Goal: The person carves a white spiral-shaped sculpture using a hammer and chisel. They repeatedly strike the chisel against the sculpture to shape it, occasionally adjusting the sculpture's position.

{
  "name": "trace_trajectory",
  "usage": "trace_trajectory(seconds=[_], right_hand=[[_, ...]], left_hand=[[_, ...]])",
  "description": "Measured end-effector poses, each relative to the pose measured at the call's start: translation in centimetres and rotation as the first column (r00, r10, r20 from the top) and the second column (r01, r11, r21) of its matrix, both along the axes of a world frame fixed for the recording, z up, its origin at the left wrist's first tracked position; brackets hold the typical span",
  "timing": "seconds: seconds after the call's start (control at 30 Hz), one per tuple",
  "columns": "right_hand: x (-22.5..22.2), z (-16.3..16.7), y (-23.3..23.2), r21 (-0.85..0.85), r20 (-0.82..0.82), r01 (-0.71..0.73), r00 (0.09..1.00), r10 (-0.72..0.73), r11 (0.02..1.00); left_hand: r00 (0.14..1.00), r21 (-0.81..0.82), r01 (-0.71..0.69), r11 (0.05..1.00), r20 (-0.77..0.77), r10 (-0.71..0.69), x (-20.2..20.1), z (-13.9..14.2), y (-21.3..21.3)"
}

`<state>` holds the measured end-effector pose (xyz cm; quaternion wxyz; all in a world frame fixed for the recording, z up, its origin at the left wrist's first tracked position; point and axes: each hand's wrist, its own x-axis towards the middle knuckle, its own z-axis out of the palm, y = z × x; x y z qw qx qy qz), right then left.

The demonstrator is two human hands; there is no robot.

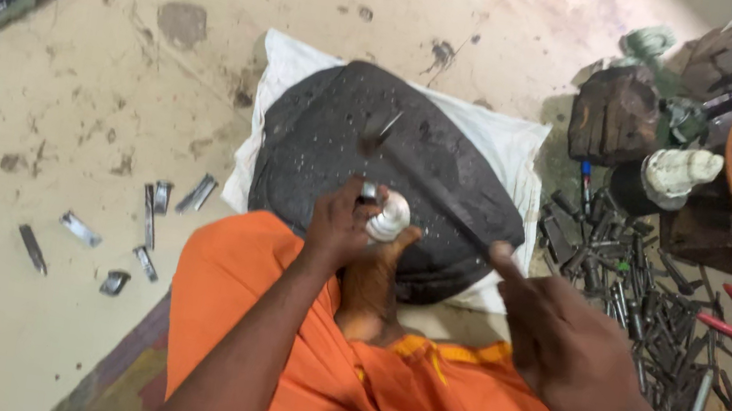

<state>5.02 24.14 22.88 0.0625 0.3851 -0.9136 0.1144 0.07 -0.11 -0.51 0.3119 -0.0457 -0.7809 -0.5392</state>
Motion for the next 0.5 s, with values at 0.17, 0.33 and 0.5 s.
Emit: trace_trajectory(seconds=[0.17,0.33,0.5], right_hand=[[-0.4,0.3,0.2,0.079,0.000,-0.116,0.993,0.116,0.990],[-0.6,0.1,0.8,-0.027,-0.040,-0.005,0.999,0.004,1.000],[-1.0,-1.0,1.5,0.037,-0.002,-0.126,0.992,0.126,0.991]], left_hand=[[0.997,0.151,0.041,0.988,0.062,-0.051,0.5,0.0,0.3],[0.995,0.147,-0.005,0.989,0.095,-0.009,1.1,0.6,0.9],[0.980,0.100,-0.095,0.990,0.185,0.075,1.6,0.7,1.6]])
